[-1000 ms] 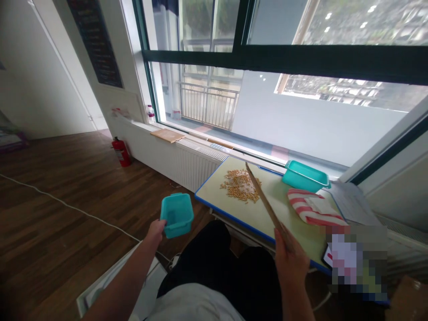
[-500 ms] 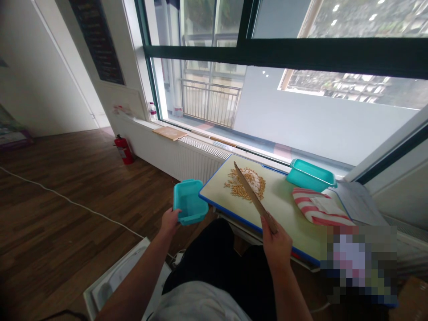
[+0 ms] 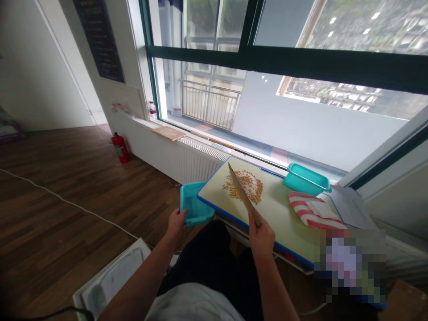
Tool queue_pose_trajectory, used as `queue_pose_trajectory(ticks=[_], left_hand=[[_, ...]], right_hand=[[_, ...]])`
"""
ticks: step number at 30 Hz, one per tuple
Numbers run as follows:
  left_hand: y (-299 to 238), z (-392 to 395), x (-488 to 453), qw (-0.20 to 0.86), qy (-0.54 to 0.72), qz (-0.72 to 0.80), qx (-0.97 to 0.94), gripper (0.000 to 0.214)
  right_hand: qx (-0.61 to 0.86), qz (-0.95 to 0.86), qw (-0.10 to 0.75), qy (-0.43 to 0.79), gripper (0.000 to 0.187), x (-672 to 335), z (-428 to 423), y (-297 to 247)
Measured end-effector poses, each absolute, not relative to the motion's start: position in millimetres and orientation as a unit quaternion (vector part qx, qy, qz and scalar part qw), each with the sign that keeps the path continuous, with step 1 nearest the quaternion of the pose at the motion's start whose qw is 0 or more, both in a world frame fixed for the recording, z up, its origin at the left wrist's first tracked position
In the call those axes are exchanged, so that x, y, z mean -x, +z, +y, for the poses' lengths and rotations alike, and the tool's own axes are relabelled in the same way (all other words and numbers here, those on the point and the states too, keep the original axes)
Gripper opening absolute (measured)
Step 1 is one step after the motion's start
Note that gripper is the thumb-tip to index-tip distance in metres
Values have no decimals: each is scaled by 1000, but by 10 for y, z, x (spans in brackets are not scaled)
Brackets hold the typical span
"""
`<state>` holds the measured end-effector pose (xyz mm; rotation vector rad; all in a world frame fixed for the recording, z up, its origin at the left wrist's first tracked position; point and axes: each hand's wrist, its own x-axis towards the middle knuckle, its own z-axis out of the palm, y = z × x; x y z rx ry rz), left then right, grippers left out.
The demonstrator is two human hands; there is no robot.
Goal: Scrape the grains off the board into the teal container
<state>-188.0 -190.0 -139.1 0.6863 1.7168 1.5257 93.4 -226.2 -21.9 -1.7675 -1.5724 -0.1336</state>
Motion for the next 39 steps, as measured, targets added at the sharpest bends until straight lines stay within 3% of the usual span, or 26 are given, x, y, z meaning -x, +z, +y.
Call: queue_pose_trajectory(ticks=[39], left_hand=[[-1256, -1774, 1897, 396, 603, 629, -290, 36]], right_hand=[[722, -608, 321, -74, 51, -511, -2037, -254]])
